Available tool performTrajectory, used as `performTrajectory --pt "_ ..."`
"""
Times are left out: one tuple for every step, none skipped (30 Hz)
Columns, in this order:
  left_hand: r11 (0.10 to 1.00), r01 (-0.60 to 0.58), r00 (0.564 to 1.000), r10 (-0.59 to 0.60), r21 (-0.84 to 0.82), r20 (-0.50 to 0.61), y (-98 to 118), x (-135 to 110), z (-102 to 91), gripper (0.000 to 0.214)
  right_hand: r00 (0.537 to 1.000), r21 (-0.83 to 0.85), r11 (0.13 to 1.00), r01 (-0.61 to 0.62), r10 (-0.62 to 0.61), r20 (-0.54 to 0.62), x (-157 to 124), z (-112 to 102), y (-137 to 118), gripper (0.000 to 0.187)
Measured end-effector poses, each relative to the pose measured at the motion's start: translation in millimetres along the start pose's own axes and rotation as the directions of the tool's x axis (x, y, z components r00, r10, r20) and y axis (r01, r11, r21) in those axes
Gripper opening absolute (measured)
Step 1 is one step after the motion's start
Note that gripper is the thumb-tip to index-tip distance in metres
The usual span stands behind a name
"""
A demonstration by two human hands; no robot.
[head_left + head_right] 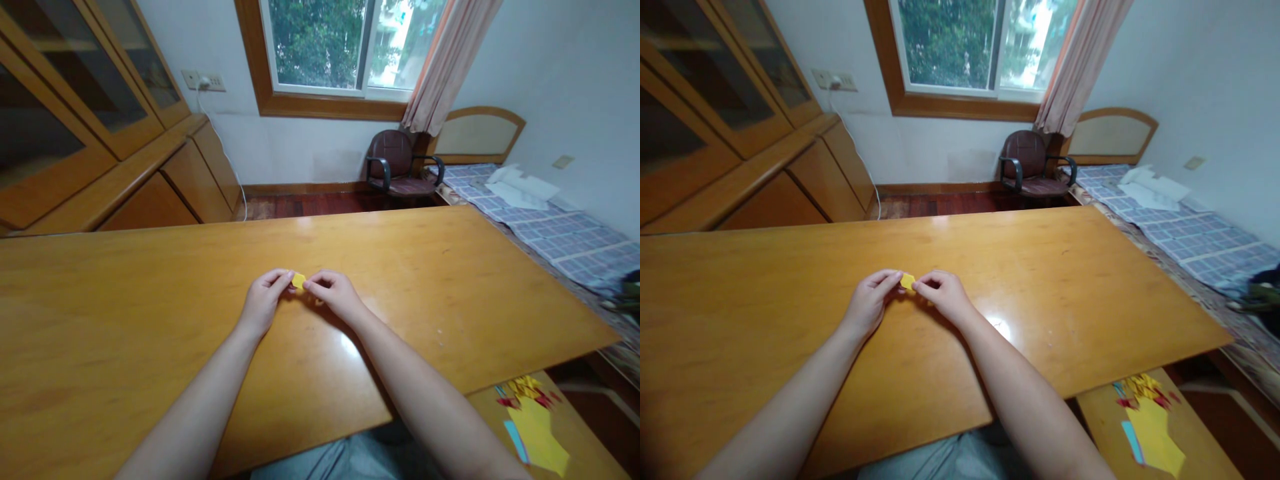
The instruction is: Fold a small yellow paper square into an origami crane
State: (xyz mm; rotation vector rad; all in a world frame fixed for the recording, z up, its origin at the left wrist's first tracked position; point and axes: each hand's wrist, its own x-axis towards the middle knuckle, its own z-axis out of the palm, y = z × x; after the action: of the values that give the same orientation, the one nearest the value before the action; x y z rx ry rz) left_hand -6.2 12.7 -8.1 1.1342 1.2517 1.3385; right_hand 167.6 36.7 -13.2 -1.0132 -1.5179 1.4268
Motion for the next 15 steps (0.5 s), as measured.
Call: performTrajectory --pt "1.0 -0.011 1.0 0.011 0.018 0.004 0.0 0.0 -0.3 0.025 1.0 -0.009 1.0 0.004 -0.004 0.003 -0.5 0.2 -1.2 0.028" --pt "0.999 -0.017 1.0 0.017 0.036 0.012 0.3 -0.2 -0.3 0.024 1.0 -0.012 1.0 0.008 -0.008 0.005 -0.9 0.5 -2.4 0.028" --pt "0.998 -0.019 1.0 0.018 0.054 0.023 0.9 -0.5 -0.2 0.024 1.0 -0.011 1.0 0.011 -0.011 0.004 -1.1 0.8 -3.4 0.028" --pt "0.997 -0.019 0.999 0.016 0.076 0.036 1.7 -0.8 0.2 0.024 1.0 -0.006 1.0 0.013 -0.013 0.004 -1.2 1.1 -3.9 0.028" --pt "0.995 -0.017 0.999 0.012 0.101 0.049 2.6 -1.2 0.7 0.025 1.0 0.0 1.0 0.015 -0.015 0.002 -1.2 1.3 -4.1 0.028" --pt "0.992 -0.013 0.998 0.006 0.125 0.061 3.4 -1.6 1.2 0.025 1.0 0.006 1.0 0.016 -0.016 0.001 -1.0 1.4 -3.9 0.028" --pt "0.989 -0.01 0.998 0.0 0.148 0.07 4.2 -2.0 1.8 0.026 1.0 0.014 1.0 0.016 -0.016 0.001 -0.7 1.4 -3.6 0.028" --pt "0.987 -0.005 0.997 -0.008 0.162 0.078 4.7 -2.2 2.4 0.027 1.0 0.021 1.0 0.013 -0.013 -0.001 -0.3 1.3 -3.5 0.027" --pt "0.986 0.002 0.996 -0.016 0.166 0.083 5.0 -2.3 2.9 0.028 1.0 0.031 0.999 0.007 -0.007 -0.007 0.0 1.2 -3.7 0.027" --pt "0.987 0.011 0.996 -0.026 0.16 0.089 5.1 -2.3 3.3 0.028 1.0 0.043 0.999 -0.001 0.002 -0.016 0.2 0.9 -4.2 0.027" --pt "0.989 0.022 0.995 -0.036 0.145 0.097 5.0 -2.3 3.6 0.028 1.0 0.054 0.999 -0.009 0.011 -0.028 0.4 0.7 -5.2 0.027" --pt "0.991 0.031 0.993 -0.045 0.13 0.107 4.6 -2.1 3.8 0.028 0.999 0.062 0.998 -0.015 0.018 -0.042 0.4 0.4 -6.5 0.027" --pt "0.992 0.037 0.992 -0.051 0.118 0.118 4.1 -2.0 3.8 0.028 0.998 0.068 0.997 -0.019 0.023 -0.057 0.4 0.1 -7.8 0.027" --pt "0.993 0.043 0.99 -0.057 0.109 0.127 3.5 -1.8 3.7 0.028 0.997 0.073 0.997 -0.022 0.027 -0.069 0.4 -0.2 -8.9 0.027" --pt "0.993 0.049 0.989 -0.063 0.104 0.132 2.9 -1.6 3.6 0.028 0.996 0.079 0.997 -0.025 0.032 -0.08 0.4 -0.3 -9.8 0.027"
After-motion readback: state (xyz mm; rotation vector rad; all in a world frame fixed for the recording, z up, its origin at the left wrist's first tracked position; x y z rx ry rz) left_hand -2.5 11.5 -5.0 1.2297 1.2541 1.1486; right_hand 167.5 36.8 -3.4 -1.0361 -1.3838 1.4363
